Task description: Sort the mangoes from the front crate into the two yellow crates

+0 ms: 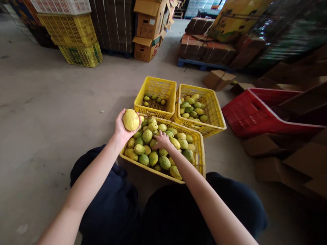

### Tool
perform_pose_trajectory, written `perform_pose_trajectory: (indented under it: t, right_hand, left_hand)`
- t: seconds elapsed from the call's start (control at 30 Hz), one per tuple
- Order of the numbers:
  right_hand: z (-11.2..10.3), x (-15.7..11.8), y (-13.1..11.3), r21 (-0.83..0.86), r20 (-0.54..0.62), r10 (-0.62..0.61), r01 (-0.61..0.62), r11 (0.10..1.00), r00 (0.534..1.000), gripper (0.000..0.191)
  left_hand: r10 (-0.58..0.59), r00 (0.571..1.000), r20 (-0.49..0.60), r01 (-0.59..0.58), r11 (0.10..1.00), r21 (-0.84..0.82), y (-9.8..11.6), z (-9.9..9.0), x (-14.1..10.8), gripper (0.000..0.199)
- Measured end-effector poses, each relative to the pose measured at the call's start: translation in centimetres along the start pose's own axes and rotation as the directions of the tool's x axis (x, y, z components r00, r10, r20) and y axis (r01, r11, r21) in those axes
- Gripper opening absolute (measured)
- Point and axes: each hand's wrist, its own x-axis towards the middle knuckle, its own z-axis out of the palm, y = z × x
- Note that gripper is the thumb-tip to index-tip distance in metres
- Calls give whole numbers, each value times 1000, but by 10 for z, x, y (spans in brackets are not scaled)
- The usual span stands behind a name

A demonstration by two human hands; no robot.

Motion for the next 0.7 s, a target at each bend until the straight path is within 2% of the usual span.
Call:
perform_pose_trajectory:
  t: [0.1,0.27,0.37,0.47,0.53,0.6,0.7]
  right_hand:
    - [-1,-12,6,29,2,-65,65,997,998,77]
    - [-8,-43,26,134,-25,-207,208,969,978,45]
    - [-3,-58,28,209,67,-311,291,934,948,21]
    - [9,-65,20,258,122,-366,326,909,923,19]
    - [17,-63,14,299,64,-341,308,903,938,23]
    - [20,-57,12,360,-4,-262,246,900,965,18]
    - [15,-37,14,466,-110,-39,86,881,993,9]
  left_hand:
    - [-4,1000,2,4,1000,-4,4,0,-1,28]
    - [-8,1000,9,8,1000,-9,4,1,-4,27]
    - [-19,1000,16,19,1000,-5,3,2,-7,29]
    - [-13,1000,6,13,1000,-5,3,2,-9,30]
    - [-2,1000,-11,2,1000,-9,3,2,-9,29]
    - [4,1000,-26,-4,1000,-14,3,2,-10,29]
    - [-6,1000,-26,5,1000,-16,4,0,-11,29]
